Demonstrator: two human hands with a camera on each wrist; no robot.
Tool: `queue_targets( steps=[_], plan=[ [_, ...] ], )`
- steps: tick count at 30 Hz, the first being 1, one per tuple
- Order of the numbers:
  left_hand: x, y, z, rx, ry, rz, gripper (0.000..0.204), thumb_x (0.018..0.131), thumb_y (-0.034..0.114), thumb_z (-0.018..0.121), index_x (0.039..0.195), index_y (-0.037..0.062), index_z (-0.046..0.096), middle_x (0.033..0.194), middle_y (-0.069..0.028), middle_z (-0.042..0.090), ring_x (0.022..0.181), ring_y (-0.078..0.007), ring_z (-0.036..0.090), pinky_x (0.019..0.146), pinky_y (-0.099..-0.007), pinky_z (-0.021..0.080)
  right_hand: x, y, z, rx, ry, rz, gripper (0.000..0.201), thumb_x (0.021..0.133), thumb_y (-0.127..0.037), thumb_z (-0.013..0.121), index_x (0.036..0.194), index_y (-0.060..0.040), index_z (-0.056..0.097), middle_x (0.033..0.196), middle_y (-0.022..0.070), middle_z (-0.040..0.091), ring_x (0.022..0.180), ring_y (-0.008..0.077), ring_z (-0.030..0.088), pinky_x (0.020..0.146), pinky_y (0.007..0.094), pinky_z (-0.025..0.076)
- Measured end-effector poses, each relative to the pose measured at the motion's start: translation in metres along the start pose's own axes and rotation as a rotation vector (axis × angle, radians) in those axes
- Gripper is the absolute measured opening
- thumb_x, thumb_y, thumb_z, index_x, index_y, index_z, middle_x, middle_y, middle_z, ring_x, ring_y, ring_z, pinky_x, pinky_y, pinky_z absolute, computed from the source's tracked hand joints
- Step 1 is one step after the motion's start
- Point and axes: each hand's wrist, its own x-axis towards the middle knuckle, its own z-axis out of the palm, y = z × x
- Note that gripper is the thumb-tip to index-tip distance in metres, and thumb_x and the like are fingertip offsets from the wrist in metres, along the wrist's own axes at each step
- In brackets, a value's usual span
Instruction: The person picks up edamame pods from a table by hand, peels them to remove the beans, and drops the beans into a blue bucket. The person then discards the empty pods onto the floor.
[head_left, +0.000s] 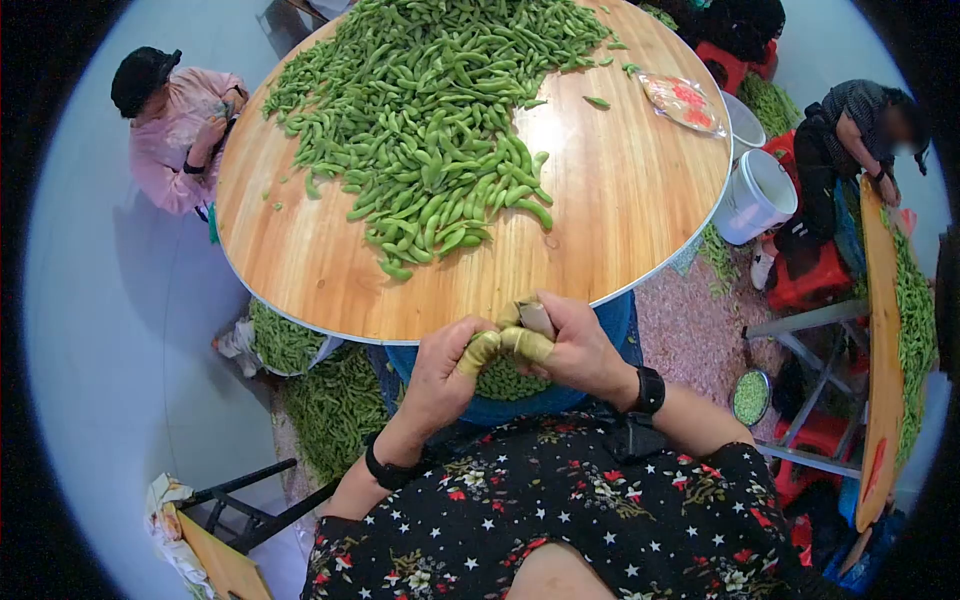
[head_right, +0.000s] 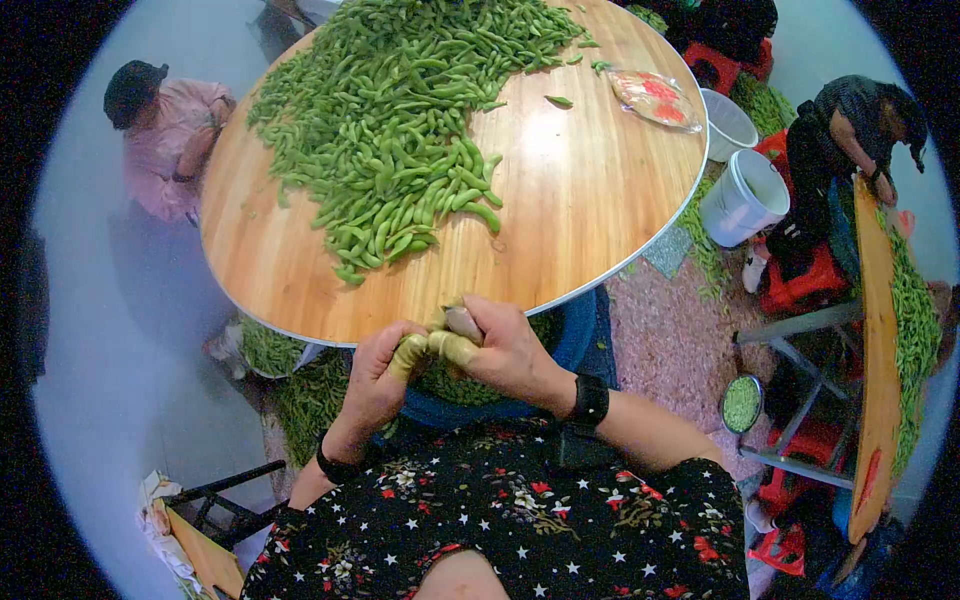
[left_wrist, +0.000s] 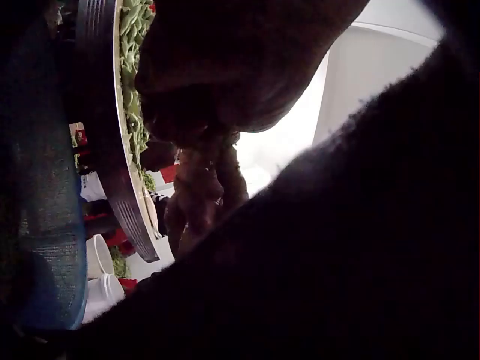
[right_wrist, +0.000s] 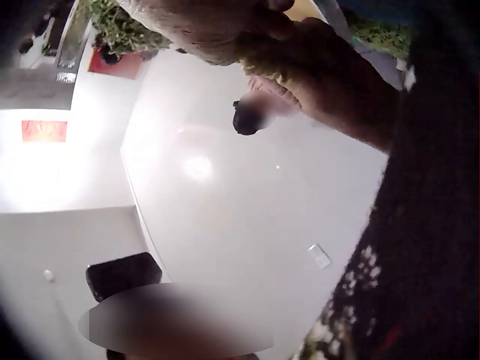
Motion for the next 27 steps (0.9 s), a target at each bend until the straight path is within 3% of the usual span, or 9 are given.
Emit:
queue_targets(
  steps=[2,5,7,13,15,17,22,24,27],
  plan=[
    [0.0,-0.002,0.002,0.003,0.014,0.02,0.018,0.09,0.017,0.056,0.089,-0.0009,0.058,0.074,-0.0151,0.059,0.067,-0.0297,0.059,0.061,-0.0328,0.046,0.0,-0.004,0.004,0.285,0.057,0.262,0.016,0.091,-0.021,0.058,0.094,-0.0054,0.056,0.061,0.0004,0.052,0.046,0.0072,0.043,0.041,0.0207,0.035],
    [-0.002,-0.001,-0.003,0.153,0.024,0.03,0.018,0.089,0.017,0.057,0.09,-0.0005,0.059,0.075,-0.0157,0.06,0.069,-0.0297,0.06,0.062,-0.0334,0.046,0.007,0.015,-0.004,0.596,0.024,0.39,0.017,0.093,-0.023,0.054,0.093,-0.0062,0.054,0.061,0.001,0.051,0.046,0.0074,0.044,0.039,0.021,0.034],
    [-0.005,-0.004,-0.01,0.199,0.001,0.025,0.016,0.088,0.015,0.058,0.091,-0.0005,0.059,0.076,-0.0163,0.06,0.07,-0.0304,0.061,0.062,-0.0338,0.047,0.008,0.011,-0.008,0.595,0.113,0.376,0.019,0.094,-0.025,0.053,0.095,-0.0062,0.055,0.062,0.0012,0.05,0.046,0.008,0.043,0.04,0.0206,0.034],
    [0.0,0.005,0.001,0.247,0.028,0.146,0.016,0.084,0.009,0.062,0.095,-0.0014,0.058,0.084,-0.0178,0.062,0.075,-0.0328,0.062,0.065,-0.0362,0.048,0.005,0.014,-0.012,0.328,-0.027,0.202,0.014,0.09,-0.017,0.057,0.097,-0.0039,0.057,0.066,-0.0005,0.05,0.054,0.0083,0.048,0.047,0.0227,0.039],
    [0.001,0.007,0.004,0.265,0.062,0.195,0.017,0.082,0.007,0.063,0.096,-0.0018,0.058,0.086,-0.0178,0.061,0.076,-0.0337,0.061,0.065,-0.037,0.048,0.007,0.018,-0.013,-0.049,-0.026,0.01,0.018,0.087,-0.014,0.061,0.099,-0.0018,0.058,0.066,-0.0004,0.048,0.06,0.01,0.05,0.056,0.0264,0.043],
    [0.001,0.004,0.007,0.408,0.004,0.24,0.018,0.08,0.005,0.063,0.096,-0.0019,0.057,0.085,-0.0182,0.06,0.077,-0.0353,0.06,0.064,-0.0387,0.048,0.007,0.015,-0.011,-0.078,0.0,-0.027,0.017,0.085,-0.012,0.063,0.098,-0.0014,0.058,0.067,0.0003,0.05,0.064,0.0111,0.052,0.059,0.0285,0.044],
    [0.006,0.009,0.009,0.387,0.083,0.235,0.015,0.073,0.005,0.064,0.086,0.0012,0.058,0.072,-0.0156,0.056,0.067,-0.0351,0.058,0.058,-0.0403,0.047,0.005,0.002,-0.004,-0.137,0.165,-0.085,0.015,0.082,-0.01,0.066,0.093,-0.0015,0.06,0.073,0.0065,0.056,0.067,0.0174,0.057,0.061,0.033,0.045],
    [0.007,0.007,0.01,0.563,0.11,0.298,0.013,0.069,0.006,0.064,0.078,0.0032,0.055,0.067,-0.0133,0.053,0.062,-0.0334,0.057,0.055,-0.0406,0.045,0.002,0.001,-0.005,-0.436,0.156,-0.221,0.014,0.081,-0.009,0.066,0.091,-0.0011,0.06,0.076,0.0128,0.057,0.068,0.0262,0.058,0.062,0.0347,0.045],
    [0.005,0.01,0.011,0.662,0.119,0.33,0.013,0.068,0.006,0.063,0.072,0.0041,0.05,0.064,-0.0123,0.05,0.06,-0.0323,0.055,0.053,-0.0403,0.043,0.0,0.004,-0.003,-0.533,0.167,-0.237,0.016,0.079,-0.009,0.068,0.092,-0.0021,0.062,0.076,0.0114,0.059,0.069,0.0203,0.058,0.063,0.0293,0.046]
  ],
)
